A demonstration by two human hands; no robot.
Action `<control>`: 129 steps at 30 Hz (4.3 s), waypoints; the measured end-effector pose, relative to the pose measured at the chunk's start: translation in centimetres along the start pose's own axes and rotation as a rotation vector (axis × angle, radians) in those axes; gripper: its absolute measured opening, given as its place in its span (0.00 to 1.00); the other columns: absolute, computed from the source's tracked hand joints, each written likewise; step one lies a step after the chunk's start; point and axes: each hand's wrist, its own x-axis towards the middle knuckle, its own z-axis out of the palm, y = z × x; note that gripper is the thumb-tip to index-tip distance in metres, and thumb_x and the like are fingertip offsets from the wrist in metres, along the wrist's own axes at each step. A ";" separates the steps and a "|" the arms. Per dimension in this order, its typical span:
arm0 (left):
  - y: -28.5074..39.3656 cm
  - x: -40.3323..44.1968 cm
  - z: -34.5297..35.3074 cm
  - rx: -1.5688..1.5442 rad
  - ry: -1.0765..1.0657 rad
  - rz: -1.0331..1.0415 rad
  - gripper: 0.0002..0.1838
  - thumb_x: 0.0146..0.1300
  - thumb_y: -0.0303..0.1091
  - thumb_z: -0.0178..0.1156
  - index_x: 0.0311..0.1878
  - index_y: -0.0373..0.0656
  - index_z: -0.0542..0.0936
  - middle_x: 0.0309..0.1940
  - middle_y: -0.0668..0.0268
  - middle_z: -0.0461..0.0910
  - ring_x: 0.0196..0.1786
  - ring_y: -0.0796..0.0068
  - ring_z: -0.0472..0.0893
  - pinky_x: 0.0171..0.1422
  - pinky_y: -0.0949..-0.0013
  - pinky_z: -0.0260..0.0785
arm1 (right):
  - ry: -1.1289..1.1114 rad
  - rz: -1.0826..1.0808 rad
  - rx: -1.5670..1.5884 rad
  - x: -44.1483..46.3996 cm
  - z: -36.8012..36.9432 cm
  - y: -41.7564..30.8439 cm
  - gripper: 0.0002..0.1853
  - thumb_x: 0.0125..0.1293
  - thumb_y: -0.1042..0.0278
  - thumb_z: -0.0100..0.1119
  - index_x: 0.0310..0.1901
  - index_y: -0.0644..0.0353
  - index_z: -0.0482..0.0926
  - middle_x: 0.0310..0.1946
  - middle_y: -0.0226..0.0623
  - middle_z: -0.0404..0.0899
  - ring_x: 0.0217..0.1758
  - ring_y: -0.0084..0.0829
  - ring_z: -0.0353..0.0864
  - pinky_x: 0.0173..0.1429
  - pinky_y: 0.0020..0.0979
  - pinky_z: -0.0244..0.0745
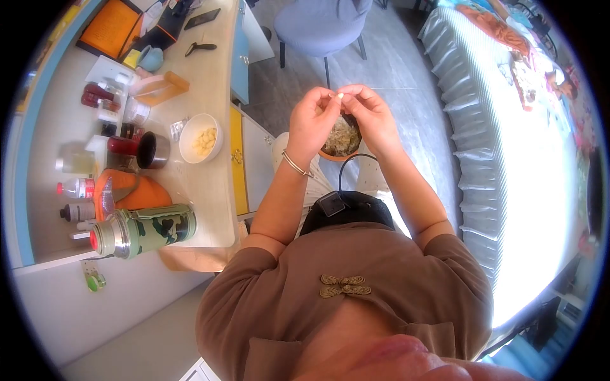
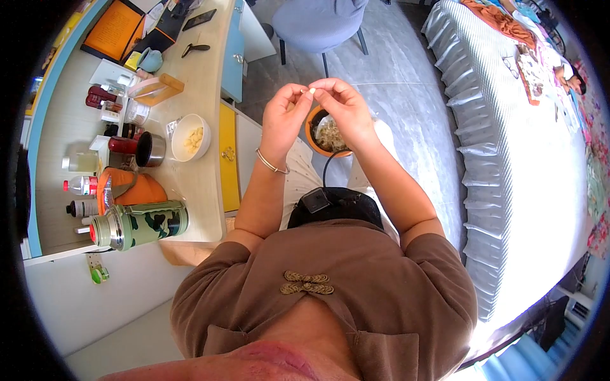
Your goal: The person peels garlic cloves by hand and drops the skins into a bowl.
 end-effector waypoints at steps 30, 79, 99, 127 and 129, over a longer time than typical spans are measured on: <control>-0.1 -0.4 0.0 0.054 0.018 -0.022 0.06 0.59 0.29 0.61 0.33 0.38 0.75 0.23 0.67 0.79 0.27 0.84 0.75 0.33 0.76 0.68 | -0.007 0.191 0.365 -0.1 0.1 0.1 0.07 0.68 0.68 0.57 0.43 0.62 0.77 0.35 0.29 0.78 0.38 0.18 0.76 0.47 0.21 0.73; -0.8 0.0 -0.9 -0.051 0.042 -0.027 0.02 0.60 0.25 0.57 0.33 0.39 0.74 0.23 0.73 0.74 0.27 0.88 0.70 0.31 0.79 0.64 | -0.056 0.218 0.316 0.0 0.1 -1.0 0.13 0.71 0.69 0.51 0.51 0.68 0.76 0.41 0.35 0.80 0.44 0.21 0.79 0.52 0.23 0.75; -1.3 0.6 -1.0 -0.185 0.023 -0.173 0.10 0.68 0.34 0.52 0.43 0.38 0.77 0.21 0.74 0.69 0.19 0.89 0.63 0.21 0.82 0.51 | -0.047 0.297 0.387 1.4 -1.7 -0.3 0.14 0.69 0.69 0.49 0.52 0.67 0.74 0.43 0.36 0.79 0.46 0.23 0.77 0.51 0.24 0.73; -5.3 1.7 -2.2 -0.238 -0.019 -0.386 0.26 0.73 0.47 0.41 0.50 0.30 0.75 0.19 0.72 0.68 0.17 0.86 0.62 0.18 0.80 0.48 | 0.022 0.163 -0.500 4.3 -2.7 3.0 0.09 0.64 0.66 0.61 0.39 0.63 0.81 0.34 0.27 0.81 0.37 0.16 0.75 0.42 0.22 0.70; -5.4 1.7 -2.3 -0.263 -0.023 -0.392 0.26 0.73 0.48 0.42 0.51 0.30 0.75 0.19 0.71 0.68 0.17 0.86 0.62 0.18 0.80 0.48 | 0.030 0.140 -0.541 4.3 -2.5 3.3 0.08 0.63 0.66 0.62 0.39 0.63 0.81 0.35 0.27 0.80 0.37 0.17 0.75 0.42 0.22 0.71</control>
